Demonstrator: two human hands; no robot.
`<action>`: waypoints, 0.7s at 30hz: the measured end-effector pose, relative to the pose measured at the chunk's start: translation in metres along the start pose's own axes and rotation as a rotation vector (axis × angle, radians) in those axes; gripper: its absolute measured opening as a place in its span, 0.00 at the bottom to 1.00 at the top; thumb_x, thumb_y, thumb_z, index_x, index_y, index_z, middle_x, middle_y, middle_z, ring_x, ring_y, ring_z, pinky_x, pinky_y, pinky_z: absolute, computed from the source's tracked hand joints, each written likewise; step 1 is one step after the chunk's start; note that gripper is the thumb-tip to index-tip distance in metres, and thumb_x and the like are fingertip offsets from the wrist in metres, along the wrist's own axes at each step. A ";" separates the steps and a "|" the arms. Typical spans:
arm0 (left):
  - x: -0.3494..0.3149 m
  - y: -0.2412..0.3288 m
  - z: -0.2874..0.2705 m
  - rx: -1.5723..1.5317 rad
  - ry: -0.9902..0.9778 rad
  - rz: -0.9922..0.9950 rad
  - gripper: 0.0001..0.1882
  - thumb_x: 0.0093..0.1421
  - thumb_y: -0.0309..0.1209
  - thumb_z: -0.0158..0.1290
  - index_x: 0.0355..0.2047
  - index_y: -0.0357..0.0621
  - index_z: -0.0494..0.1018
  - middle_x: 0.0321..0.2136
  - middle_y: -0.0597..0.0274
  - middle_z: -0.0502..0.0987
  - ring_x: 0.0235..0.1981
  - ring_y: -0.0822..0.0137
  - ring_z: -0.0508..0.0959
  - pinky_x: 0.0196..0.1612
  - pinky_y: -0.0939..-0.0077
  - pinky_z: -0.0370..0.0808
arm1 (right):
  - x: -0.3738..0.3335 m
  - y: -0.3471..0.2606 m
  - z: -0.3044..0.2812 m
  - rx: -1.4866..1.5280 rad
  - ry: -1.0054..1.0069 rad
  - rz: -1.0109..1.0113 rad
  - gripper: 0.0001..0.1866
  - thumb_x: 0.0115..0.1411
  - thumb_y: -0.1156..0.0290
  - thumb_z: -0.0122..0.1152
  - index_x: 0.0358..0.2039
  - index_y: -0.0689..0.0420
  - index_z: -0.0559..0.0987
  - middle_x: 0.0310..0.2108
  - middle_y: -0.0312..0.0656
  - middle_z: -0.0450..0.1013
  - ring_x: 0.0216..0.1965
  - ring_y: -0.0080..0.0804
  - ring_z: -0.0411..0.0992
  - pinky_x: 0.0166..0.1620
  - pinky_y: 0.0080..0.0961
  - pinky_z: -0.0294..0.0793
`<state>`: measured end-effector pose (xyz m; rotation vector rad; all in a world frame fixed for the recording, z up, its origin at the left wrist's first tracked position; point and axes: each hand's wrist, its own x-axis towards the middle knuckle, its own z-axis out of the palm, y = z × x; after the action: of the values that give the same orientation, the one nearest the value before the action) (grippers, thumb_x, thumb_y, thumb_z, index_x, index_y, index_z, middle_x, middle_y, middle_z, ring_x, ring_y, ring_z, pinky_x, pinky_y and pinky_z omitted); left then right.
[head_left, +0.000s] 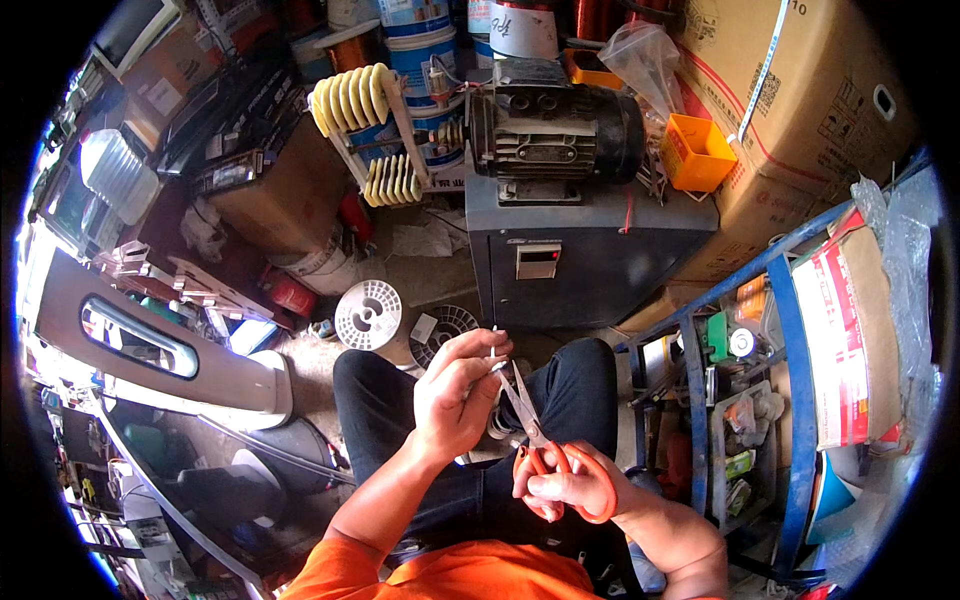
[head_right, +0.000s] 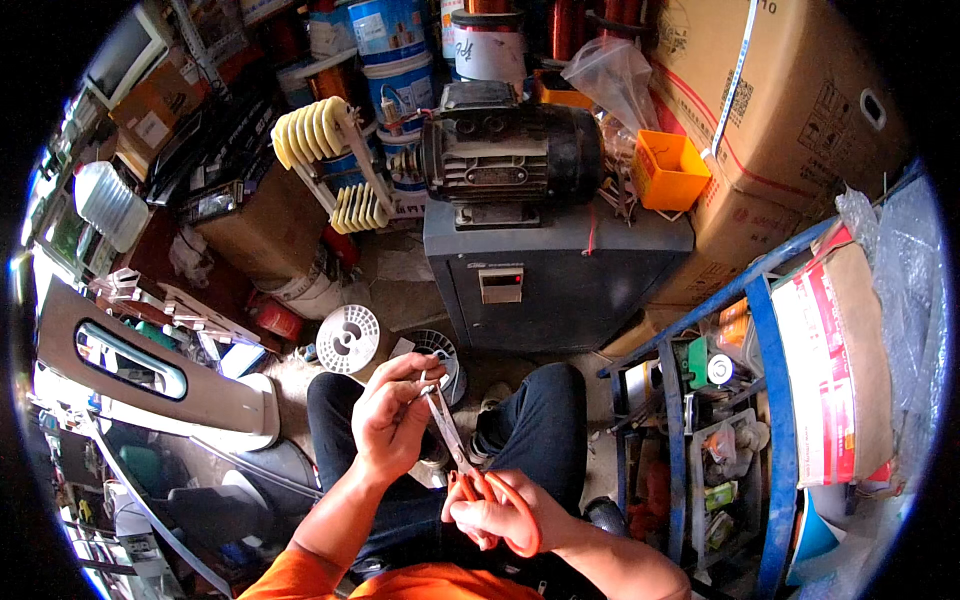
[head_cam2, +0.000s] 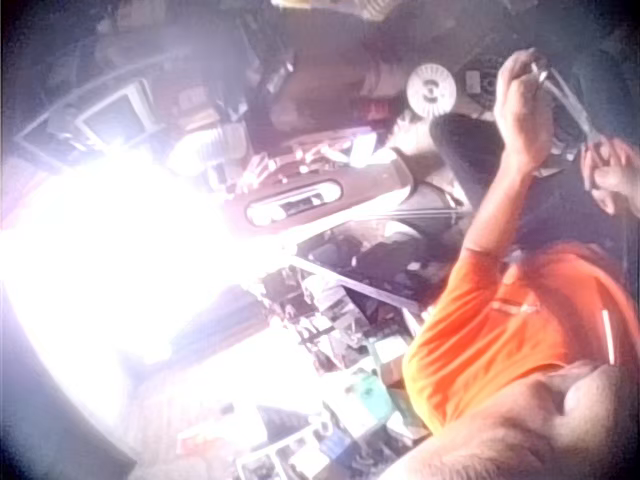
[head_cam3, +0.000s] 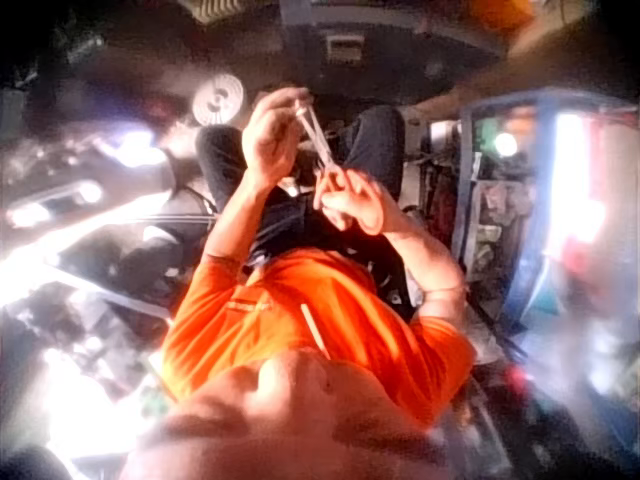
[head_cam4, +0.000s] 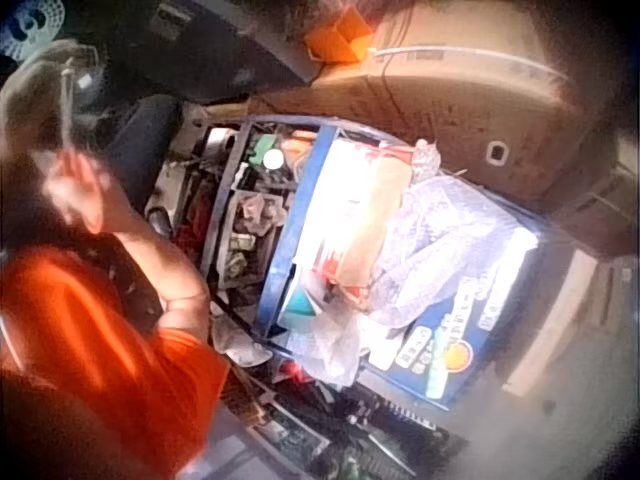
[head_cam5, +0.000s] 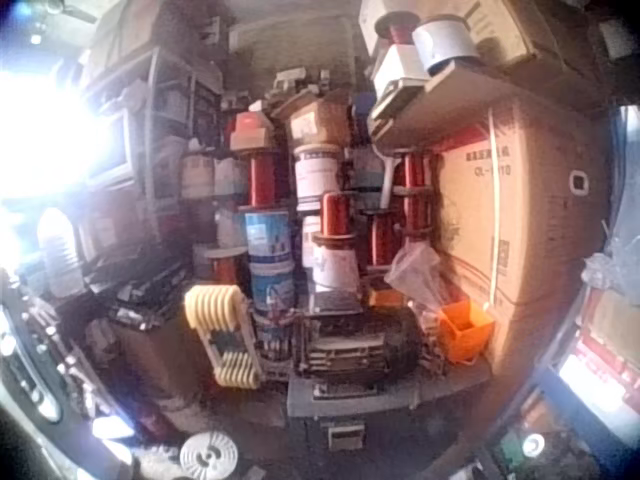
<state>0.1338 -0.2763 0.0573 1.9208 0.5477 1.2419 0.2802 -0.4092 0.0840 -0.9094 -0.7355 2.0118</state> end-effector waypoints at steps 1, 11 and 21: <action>0.001 0.001 0.000 0.039 -0.005 0.026 0.06 0.53 0.14 0.52 0.31 0.32 0.69 0.44 0.45 0.71 0.42 0.56 0.77 0.44 0.70 0.75 | 0.000 0.001 0.000 0.020 -0.003 0.009 0.15 0.60 0.61 0.53 0.33 0.62 0.73 0.19 0.32 0.65 0.19 0.16 0.63 0.23 0.13 0.63; 0.001 -0.001 0.004 0.169 -0.046 0.120 0.10 0.46 0.15 0.58 0.29 0.33 0.70 0.41 0.45 0.73 0.42 0.54 0.76 0.42 0.70 0.75 | 0.005 0.000 0.003 -0.076 0.143 -0.091 0.10 0.58 0.68 0.53 0.28 0.62 0.72 0.18 0.36 0.66 0.18 0.19 0.65 0.23 0.16 0.64; -0.002 -0.007 0.007 0.107 -0.034 0.084 0.09 0.46 0.13 0.55 0.27 0.34 0.68 0.45 0.44 0.69 0.44 0.55 0.76 0.45 0.70 0.75 | 0.007 0.005 0.004 -0.279 0.250 -0.107 0.10 0.60 0.67 0.55 0.24 0.57 0.71 0.14 0.28 0.63 0.14 0.13 0.61 0.18 0.12 0.59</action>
<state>0.1397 -0.2760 0.0485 2.0698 0.5301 1.2519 0.2723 -0.4068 0.0807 -1.2305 -0.9153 1.6887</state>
